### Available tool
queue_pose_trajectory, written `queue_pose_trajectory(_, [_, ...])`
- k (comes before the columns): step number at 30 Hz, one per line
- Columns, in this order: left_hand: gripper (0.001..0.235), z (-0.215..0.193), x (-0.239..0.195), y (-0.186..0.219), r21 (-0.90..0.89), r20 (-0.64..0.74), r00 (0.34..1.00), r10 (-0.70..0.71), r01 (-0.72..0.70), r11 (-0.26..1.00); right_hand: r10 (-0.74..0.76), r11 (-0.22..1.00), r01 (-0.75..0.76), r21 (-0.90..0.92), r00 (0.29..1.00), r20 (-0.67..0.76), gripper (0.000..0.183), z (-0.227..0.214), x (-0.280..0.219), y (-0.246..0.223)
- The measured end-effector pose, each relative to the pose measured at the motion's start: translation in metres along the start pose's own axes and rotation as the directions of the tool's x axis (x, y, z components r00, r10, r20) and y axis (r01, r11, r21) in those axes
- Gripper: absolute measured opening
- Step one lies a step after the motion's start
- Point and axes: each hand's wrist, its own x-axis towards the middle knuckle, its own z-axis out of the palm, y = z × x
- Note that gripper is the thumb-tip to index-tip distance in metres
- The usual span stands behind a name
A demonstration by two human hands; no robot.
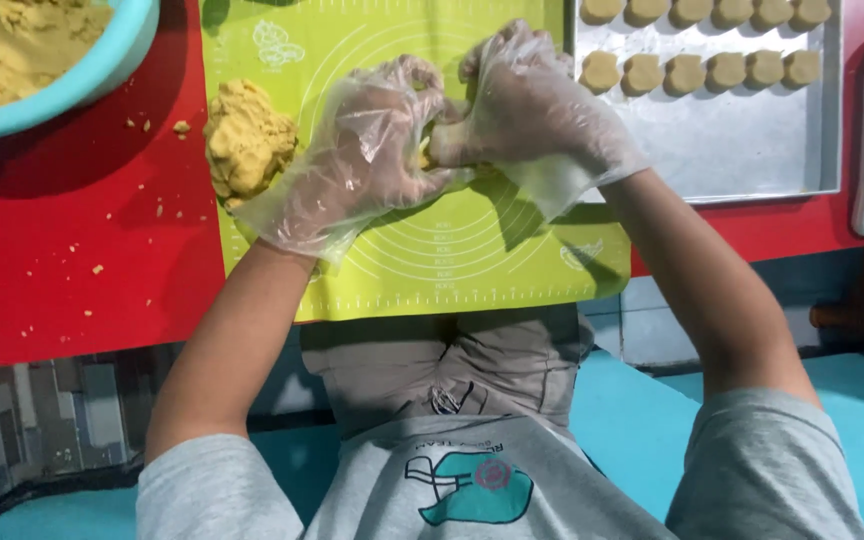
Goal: Cutting circular shapes from cookie dough using a hand-held cutter and placing them on a baking sheet.
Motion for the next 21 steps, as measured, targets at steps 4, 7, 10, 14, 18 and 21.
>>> queue_pose_trajectory(4, [0.084, 0.011, -0.014, -0.004, 0.073, -0.090, 0.996, 0.028, -0.021, 0.997, -0.061, 0.998, 0.062, 0.022, 0.998, -0.031, 0.072, -0.001, -0.002, -0.005])
queue_pose_trajectory(7, [0.082, 0.020, -0.015, -0.009, 0.114, -0.173, 0.982, 0.072, -0.053, 0.992, 0.041, 0.992, -0.038, 0.119, 0.999, -0.020, 0.071, -0.005, -0.006, -0.005])
queue_pose_trajectory(10, [0.075, 0.016, -0.014, -0.006, 0.104, -0.264, 0.959, 0.104, -0.079, 0.991, -0.037, 0.978, 0.046, 0.205, 0.998, -0.048, 0.051, -0.010, -0.005, 0.000])
queue_pose_trajectory(14, [0.079, -0.005, -0.008, -0.003, -0.302, 0.041, 0.999, -0.034, 0.045, 0.952, -0.250, 0.786, 0.285, 0.548, 0.958, -0.139, 0.051, -0.050, -0.031, -0.015])
queue_pose_trajectory(18, [0.087, -0.020, 0.001, 0.007, -0.193, -0.021, 1.000, -0.017, 0.012, 0.981, -0.241, 0.968, 0.248, 0.040, 0.962, -0.127, 0.032, -0.023, -0.036, -0.030])
queue_pose_trajectory(21, [0.069, -0.008, -0.008, 0.003, -0.168, -0.037, 0.998, -0.059, 0.052, 0.984, -0.063, 0.950, 0.077, 0.303, 0.997, -0.054, 0.040, -0.030, -0.037, -0.043])
